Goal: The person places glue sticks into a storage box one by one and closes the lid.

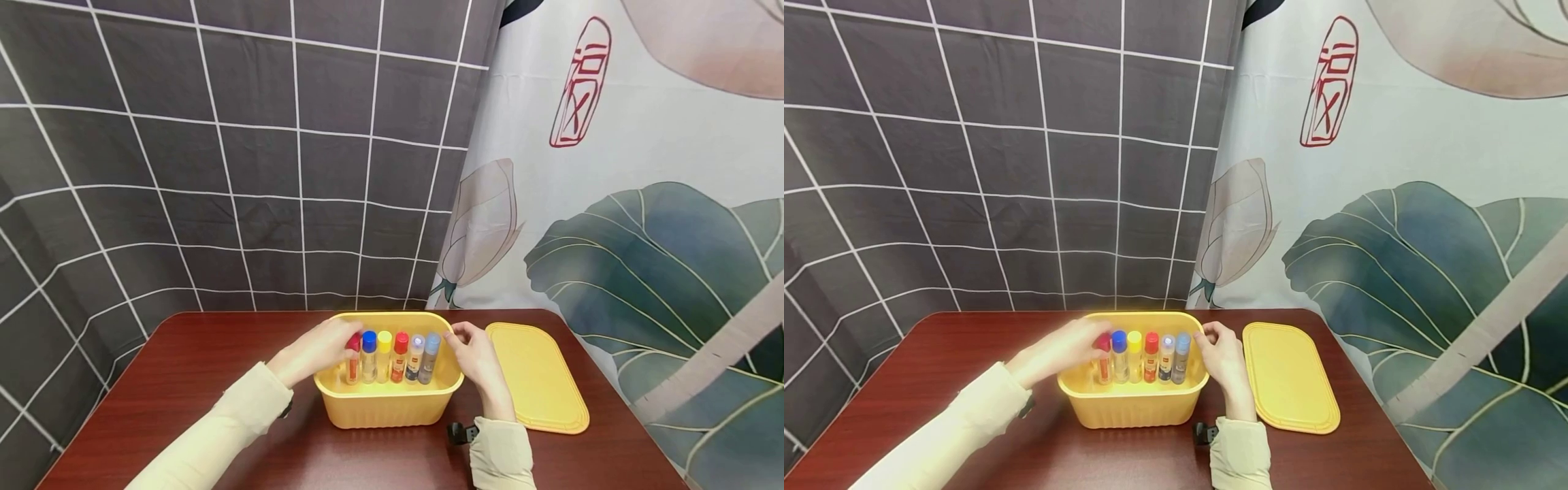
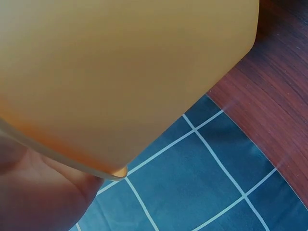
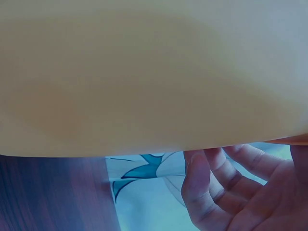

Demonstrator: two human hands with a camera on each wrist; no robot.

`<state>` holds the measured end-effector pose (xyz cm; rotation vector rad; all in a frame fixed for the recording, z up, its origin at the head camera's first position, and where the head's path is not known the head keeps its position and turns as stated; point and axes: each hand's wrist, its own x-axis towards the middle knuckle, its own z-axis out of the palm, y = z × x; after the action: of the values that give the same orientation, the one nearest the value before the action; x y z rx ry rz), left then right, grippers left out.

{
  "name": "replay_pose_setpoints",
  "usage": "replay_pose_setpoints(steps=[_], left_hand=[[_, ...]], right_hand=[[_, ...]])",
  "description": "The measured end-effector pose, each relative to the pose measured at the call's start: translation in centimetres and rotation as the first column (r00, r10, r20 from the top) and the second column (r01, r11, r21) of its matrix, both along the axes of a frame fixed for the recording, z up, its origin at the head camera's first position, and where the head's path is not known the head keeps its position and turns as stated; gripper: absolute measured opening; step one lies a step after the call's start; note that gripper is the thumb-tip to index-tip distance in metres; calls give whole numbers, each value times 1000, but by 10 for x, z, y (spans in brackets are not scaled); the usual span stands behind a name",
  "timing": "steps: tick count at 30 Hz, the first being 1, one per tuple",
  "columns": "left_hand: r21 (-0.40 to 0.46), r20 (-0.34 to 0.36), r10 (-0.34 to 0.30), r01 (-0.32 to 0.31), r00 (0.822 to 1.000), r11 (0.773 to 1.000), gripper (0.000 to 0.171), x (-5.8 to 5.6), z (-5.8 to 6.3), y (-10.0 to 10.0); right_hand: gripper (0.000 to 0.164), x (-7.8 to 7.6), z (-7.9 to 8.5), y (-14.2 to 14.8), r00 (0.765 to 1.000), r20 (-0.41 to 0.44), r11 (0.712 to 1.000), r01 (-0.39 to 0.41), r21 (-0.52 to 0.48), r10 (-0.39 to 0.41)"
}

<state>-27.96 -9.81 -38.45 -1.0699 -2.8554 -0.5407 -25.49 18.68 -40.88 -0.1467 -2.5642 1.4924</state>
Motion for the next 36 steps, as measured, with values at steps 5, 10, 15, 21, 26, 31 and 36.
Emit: replay_pose_setpoints(steps=[5, 10, 15, 21, 26, 31, 36], left_hand=[[-13, 8, 8, -8, 1000, 1000, 28, 0, 0, 1], [-17, 24, 19, -18, 1000, 1000, 30, 2, 2, 2], [-10, 44, 21, -20, 999, 1000, 31, 2, 3, 3], [12, 16, 16, -16, 1000, 1000, 40, 5, 3, 1], [56, 84, 104, -109, 991, 992, 59, 10, 6, 2], [110, 50, 182, -187, 982, 976, 59, 17, 17, -3], [175, -44, 247, -235, 968, 956, 53, 25, 23, -10]], right_hand=[[19, 0, 0, 0, 1000, 2, 1000, -1, -6, 1], [19, -1, 0, 0, 1000, 7, 1000, -1, -4, 1], [20, -1, -1, 1, 1000, 15, 1000, -1, 2, 1], [20, 0, 0, 0, 1000, 23, 1000, -1, 10, 1], [19, 0, 0, 0, 1000, 24, 1000, -4, 4, 4], [19, -2, 1, 0, 1000, 15, 1000, -9, -5, 9], [20, -1, 1, 0, 1000, 21, 1000, -6, 3, 6]])
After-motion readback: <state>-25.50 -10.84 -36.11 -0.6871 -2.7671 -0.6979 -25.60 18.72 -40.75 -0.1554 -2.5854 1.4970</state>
